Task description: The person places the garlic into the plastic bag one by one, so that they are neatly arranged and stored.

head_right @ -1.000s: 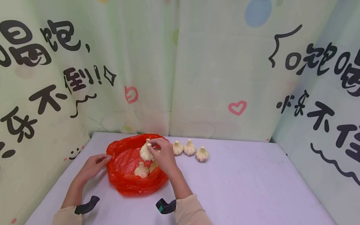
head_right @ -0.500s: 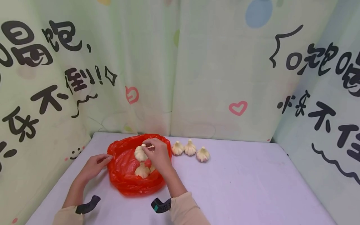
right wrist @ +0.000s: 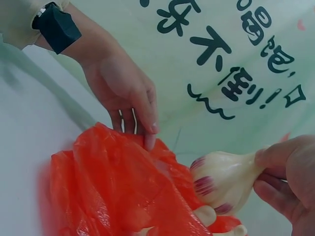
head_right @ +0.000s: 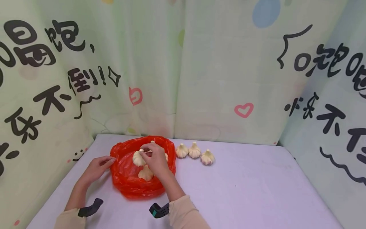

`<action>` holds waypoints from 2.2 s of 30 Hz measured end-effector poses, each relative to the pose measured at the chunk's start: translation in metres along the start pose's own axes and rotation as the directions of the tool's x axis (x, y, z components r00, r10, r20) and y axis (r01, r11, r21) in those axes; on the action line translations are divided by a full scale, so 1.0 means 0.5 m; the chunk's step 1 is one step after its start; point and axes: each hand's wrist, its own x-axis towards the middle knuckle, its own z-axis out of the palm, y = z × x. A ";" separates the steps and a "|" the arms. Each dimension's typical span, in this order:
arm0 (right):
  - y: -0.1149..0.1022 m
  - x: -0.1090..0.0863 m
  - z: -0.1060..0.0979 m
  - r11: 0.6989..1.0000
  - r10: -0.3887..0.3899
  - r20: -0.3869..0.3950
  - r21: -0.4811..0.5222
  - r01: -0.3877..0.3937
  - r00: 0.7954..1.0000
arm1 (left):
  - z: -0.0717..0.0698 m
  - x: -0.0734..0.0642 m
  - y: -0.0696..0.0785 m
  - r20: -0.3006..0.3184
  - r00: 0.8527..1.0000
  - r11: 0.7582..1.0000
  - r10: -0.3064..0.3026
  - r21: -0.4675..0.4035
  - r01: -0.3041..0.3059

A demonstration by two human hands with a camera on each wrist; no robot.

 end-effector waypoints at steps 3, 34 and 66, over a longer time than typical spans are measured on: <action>0.003 0.000 0.009 1.000 -0.001 0.004 0.004 0.001 1.000 | -0.001 0.000 0.000 -0.001 1.000 1.000 0.001 -0.005 -0.001; 0.019 -0.013 0.076 0.997 0.069 0.105 -0.054 -0.064 0.992 | -0.003 0.006 0.000 -0.002 1.000 1.000 -0.019 0.005 0.019; 0.025 -0.024 0.076 0.992 0.069 0.141 -0.112 -0.053 0.988 | -0.001 0.008 0.003 -0.008 1.000 1.000 0.005 0.004 -0.005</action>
